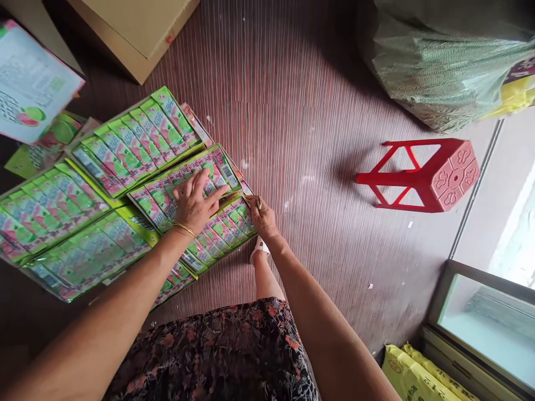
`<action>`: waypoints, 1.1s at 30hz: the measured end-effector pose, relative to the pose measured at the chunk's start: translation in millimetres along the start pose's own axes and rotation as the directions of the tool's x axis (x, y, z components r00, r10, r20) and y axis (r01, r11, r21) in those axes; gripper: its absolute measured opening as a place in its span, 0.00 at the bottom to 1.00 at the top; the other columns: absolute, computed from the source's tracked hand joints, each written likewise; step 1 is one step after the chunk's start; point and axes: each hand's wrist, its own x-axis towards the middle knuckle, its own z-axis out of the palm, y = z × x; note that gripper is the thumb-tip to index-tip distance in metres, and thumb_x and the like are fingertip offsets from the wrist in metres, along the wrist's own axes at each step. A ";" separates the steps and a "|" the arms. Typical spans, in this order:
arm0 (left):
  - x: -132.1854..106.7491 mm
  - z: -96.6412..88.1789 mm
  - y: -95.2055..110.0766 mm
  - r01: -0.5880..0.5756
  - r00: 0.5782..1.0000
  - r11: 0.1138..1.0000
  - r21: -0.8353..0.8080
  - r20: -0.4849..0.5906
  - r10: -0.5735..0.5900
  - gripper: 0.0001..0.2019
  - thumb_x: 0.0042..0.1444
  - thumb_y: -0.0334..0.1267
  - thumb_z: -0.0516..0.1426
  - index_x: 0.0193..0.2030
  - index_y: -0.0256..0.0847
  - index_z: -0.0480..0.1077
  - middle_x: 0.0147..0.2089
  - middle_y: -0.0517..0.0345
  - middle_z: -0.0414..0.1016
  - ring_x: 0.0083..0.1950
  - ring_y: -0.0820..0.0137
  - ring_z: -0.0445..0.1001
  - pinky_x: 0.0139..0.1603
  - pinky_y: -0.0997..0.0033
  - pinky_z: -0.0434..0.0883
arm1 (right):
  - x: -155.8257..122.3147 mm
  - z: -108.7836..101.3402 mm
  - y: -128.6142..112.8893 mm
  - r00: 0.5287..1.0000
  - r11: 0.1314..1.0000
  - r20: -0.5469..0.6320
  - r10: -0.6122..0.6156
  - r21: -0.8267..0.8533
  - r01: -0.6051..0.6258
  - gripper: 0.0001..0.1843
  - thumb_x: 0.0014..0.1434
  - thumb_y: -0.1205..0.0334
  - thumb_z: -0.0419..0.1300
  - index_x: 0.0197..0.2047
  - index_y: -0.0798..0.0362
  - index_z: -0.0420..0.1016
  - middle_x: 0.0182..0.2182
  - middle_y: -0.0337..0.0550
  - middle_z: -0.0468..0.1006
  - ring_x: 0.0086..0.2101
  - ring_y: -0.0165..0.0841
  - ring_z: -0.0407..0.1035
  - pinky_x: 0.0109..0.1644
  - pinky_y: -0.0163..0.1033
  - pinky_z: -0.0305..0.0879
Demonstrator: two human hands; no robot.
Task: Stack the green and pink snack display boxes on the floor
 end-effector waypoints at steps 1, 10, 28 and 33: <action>0.0 0.4 0.2 0.002 1.000 1.000 -0.003 -0.001 -0.002 0.19 0.63 0.41 0.49 0.59 0.53 0.69 0.71 0.57 0.53 0.70 0.53 0.50 0.64 0.42 0.50 | -0.9 0.1 0.4 1.000 1.000 -0.004 0.005 -0.012 -0.005 0.19 0.68 0.52 0.44 0.46 0.49 0.74 0.39 0.41 0.80 0.38 0.35 0.73 0.40 0.36 0.64; 0.9 7.0 -1.0 0.032 0.999 0.998 -0.054 -0.033 -0.034 0.24 0.61 0.39 0.50 0.64 0.58 0.63 0.71 0.57 0.53 0.71 0.53 0.49 0.67 0.45 0.48 | -2.3 -2.7 -10.5 0.998 0.991 -0.013 -0.058 -0.125 0.056 0.18 0.68 0.54 0.46 0.49 0.49 0.74 0.43 0.45 0.79 0.42 0.35 0.73 0.47 0.39 0.67; 10.5 3.8 5.3 0.097 0.993 0.992 -0.082 -0.063 -0.102 0.19 0.62 0.42 0.50 0.59 0.59 0.69 0.71 0.57 0.52 0.69 0.53 0.50 0.67 0.45 0.49 | -14.0 12.0 -21.7 0.994 0.980 -0.080 -0.068 -0.191 0.052 0.22 0.60 0.72 0.48 0.55 0.48 0.69 0.50 0.44 0.77 0.48 0.37 0.70 0.54 0.44 0.64; 16.5 -3.6 9.7 0.042 0.999 0.993 -0.114 -0.030 -0.046 0.19 0.62 0.43 0.51 0.58 0.56 0.70 0.72 0.58 0.48 0.71 0.52 0.48 0.69 0.46 0.49 | -8.3 12.6 -28.4 0.998 0.991 -0.062 -0.006 -0.133 -0.003 0.22 0.59 0.72 0.48 0.53 0.46 0.70 0.49 0.44 0.77 0.49 0.39 0.69 0.56 0.47 0.63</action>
